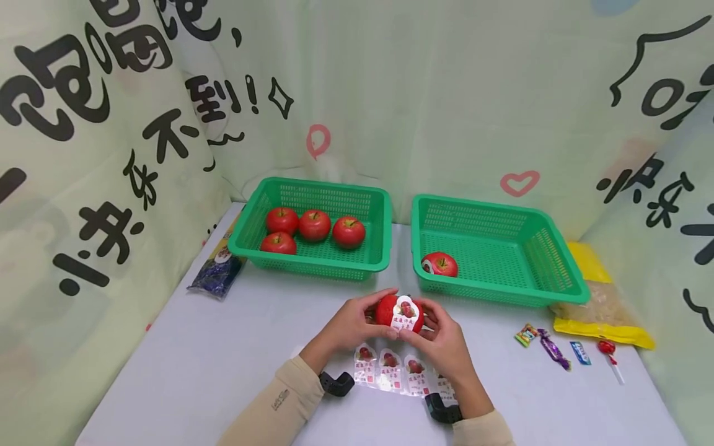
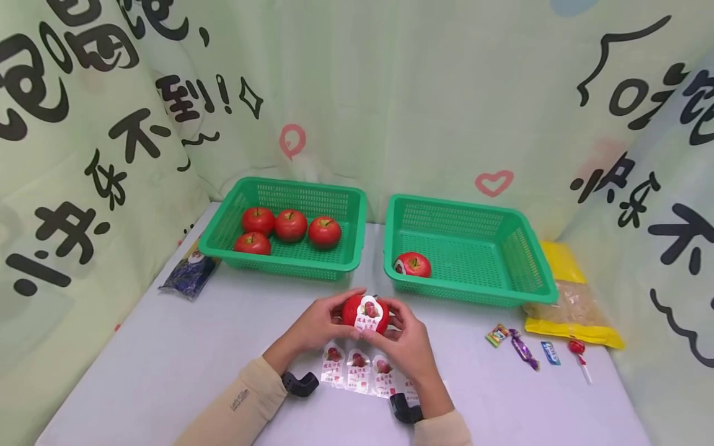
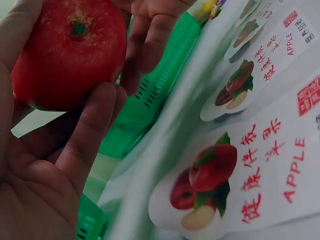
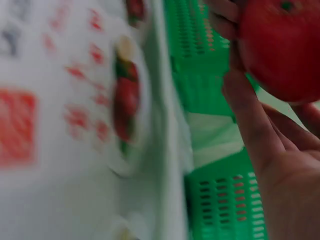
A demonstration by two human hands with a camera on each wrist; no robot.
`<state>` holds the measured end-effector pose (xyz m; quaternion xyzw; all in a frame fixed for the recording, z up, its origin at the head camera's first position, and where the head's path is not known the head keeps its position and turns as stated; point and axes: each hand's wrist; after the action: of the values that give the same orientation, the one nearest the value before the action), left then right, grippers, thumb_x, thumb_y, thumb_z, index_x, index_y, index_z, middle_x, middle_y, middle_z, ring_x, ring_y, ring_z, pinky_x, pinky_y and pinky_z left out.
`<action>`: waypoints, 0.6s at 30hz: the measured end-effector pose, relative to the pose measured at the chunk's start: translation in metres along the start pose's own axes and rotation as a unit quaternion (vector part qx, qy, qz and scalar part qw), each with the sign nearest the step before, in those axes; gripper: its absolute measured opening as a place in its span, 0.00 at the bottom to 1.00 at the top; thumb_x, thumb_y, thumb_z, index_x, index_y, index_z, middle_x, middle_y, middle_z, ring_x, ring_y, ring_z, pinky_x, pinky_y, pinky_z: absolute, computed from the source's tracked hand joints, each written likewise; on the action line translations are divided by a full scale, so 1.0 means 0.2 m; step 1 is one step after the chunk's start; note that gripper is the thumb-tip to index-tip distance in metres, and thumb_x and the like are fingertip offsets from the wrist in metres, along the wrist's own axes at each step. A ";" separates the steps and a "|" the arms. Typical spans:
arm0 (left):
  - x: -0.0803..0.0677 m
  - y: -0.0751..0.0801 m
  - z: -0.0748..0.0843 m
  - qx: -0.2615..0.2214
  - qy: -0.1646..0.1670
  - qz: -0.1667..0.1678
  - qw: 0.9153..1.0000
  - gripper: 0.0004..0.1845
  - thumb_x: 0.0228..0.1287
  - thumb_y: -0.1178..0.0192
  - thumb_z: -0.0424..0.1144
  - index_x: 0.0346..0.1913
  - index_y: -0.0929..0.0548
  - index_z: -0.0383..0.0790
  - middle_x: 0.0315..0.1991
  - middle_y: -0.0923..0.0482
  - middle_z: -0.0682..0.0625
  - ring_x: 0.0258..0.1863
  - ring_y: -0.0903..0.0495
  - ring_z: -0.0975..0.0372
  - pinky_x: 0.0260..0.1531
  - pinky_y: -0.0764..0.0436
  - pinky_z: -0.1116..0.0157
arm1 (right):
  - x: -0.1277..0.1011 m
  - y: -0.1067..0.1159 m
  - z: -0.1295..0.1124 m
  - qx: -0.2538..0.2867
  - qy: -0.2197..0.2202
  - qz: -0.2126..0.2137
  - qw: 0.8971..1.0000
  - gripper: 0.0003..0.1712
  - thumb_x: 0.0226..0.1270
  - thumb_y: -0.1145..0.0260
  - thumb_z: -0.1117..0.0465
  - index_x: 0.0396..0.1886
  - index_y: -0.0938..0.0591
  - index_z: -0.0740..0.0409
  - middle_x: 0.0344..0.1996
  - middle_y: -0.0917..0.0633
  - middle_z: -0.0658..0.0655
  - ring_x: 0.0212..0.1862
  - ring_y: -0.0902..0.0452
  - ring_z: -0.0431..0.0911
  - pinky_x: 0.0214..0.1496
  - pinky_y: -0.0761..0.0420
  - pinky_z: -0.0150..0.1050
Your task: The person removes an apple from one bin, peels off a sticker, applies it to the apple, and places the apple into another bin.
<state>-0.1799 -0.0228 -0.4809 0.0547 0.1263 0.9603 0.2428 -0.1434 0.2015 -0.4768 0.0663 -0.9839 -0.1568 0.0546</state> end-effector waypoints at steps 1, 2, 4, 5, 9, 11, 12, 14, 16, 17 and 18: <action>0.00 0.00 0.01 0.008 -0.008 -0.011 1.000 0.43 0.62 0.23 0.47 0.79 0.28 0.50 0.66 0.18 0.45 0.57 0.18 0.60 0.55 0.14 0.68 | -0.01 0.02 0.00 0.006 0.003 -0.015 1.000 0.42 0.64 0.21 0.63 0.75 0.29 0.60 0.67 0.19 0.67 0.58 0.17 0.34 0.54 0.15 0.28; 0.00 -0.01 0.01 0.012 -0.016 -0.023 1.000 0.43 0.63 0.24 0.51 0.79 0.29 0.51 0.66 0.18 0.45 0.57 0.18 0.60 0.55 0.15 0.68 | -0.02 0.05 0.00 0.015 0.004 -0.033 0.999 0.44 0.64 0.22 0.64 0.77 0.30 0.60 0.69 0.22 0.68 0.58 0.18 0.32 0.54 0.14 0.29; 0.03 -0.01 0.02 0.020 -0.030 -0.042 0.998 0.45 0.63 0.30 0.64 0.80 0.30 0.51 0.67 0.18 0.44 0.57 0.16 0.59 0.55 0.15 0.68 | -0.04 0.10 0.01 0.031 0.004 -0.068 0.997 0.47 0.64 0.23 0.65 0.80 0.35 0.60 0.71 0.26 0.68 0.59 0.19 0.31 0.54 0.14 0.31; 0.05 -0.02 0.04 0.027 -0.035 -0.042 0.998 0.48 0.62 0.35 0.70 0.81 0.31 0.52 0.68 0.19 0.43 0.57 0.15 0.58 0.54 0.14 0.67 | -0.06 0.13 0.01 0.039 0.002 -0.081 0.996 0.48 0.64 0.24 0.66 0.81 0.36 0.59 0.71 0.27 0.66 0.59 0.19 0.33 0.54 0.13 0.33; 0.20 -0.08 0.11 0.045 -0.031 0.015 0.998 0.49 0.67 0.48 0.77 0.84 0.38 0.53 0.77 0.28 0.43 0.65 0.17 0.49 0.61 0.15 0.55 | -0.11 0.23 0.01 0.057 0.008 -0.091 0.994 0.48 0.61 0.25 0.69 0.79 0.36 0.60 0.66 0.26 0.55 0.56 0.17 0.38 0.50 0.11 0.38; 0.29 -0.12 0.15 0.061 -0.014 0.063 0.996 0.44 0.74 0.47 0.71 0.84 0.40 0.54 0.80 0.33 0.43 0.70 0.21 0.46 0.64 0.17 0.50 | -0.13 0.28 -0.01 0.059 0.021 -0.068 0.996 0.47 0.59 0.25 0.72 0.77 0.36 0.62 0.64 0.26 0.51 0.55 0.17 0.38 0.49 0.10 0.38; 0.34 -0.14 0.16 0.067 -0.005 0.083 0.994 0.41 0.76 0.45 0.66 0.85 0.40 0.54 0.81 0.34 0.44 0.71 0.22 0.46 0.66 0.19 0.49 | -0.13 0.31 -0.03 0.054 0.029 -0.052 0.997 0.47 0.59 0.26 0.74 0.76 0.37 0.63 0.64 0.26 0.51 0.55 0.18 0.38 0.49 0.10 0.37; 0.40 -0.18 0.17 0.089 0.022 0.115 0.989 0.39 0.77 0.42 0.61 0.84 0.39 0.55 0.80 0.32 0.45 0.72 0.22 0.48 0.67 0.19 0.51 | -0.11 0.36 -0.07 0.034 0.031 -0.015 0.999 0.47 0.59 0.26 0.74 0.75 0.38 0.63 0.65 0.28 0.53 0.56 0.19 0.39 0.49 0.11 0.36; 0.44 -0.19 0.16 0.097 0.047 0.144 0.984 0.38 0.77 0.38 0.56 0.83 0.36 0.54 0.73 0.23 0.45 0.66 0.18 0.52 0.61 0.16 0.55 | -0.05 0.41 -0.14 -0.004 0.017 0.019 1.000 0.49 0.63 0.24 0.70 0.79 0.40 0.58 0.68 0.31 0.57 0.56 0.21 0.42 0.48 0.11 0.33; 0.45 -0.19 0.15 0.100 0.054 0.154 0.981 0.37 0.76 0.37 0.54 0.83 0.35 0.52 0.69 0.19 0.44 0.62 0.16 0.54 0.57 0.15 0.57 | 0.00 0.44 -0.18 -0.033 0.004 0.036 0.999 0.51 0.64 0.23 0.65 0.81 0.42 0.55 0.69 0.32 0.59 0.56 0.22 0.45 0.47 0.12 0.32; 0.46 -0.18 0.14 0.099 0.059 0.162 0.980 0.37 0.76 0.36 0.53 0.82 0.34 0.51 0.62 0.15 0.44 0.57 0.14 0.56 0.51 0.14 0.60 | 0.05 0.48 -0.21 -0.062 -0.009 0.050 0.997 0.50 0.67 0.23 0.60 0.82 0.42 0.53 0.70 0.32 0.62 0.57 0.22 0.47 0.46 0.12 0.32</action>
<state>-0.2384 0.0583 -0.4588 0.0420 0.2245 0.9711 0.0701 -0.1589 0.2769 -0.4054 0.0126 -0.9749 -0.2148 0.0579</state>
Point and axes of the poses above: each hand's wrist, its own x-axis towards the middle knuckle, its own y-axis out of the back of the hand, z = x × y
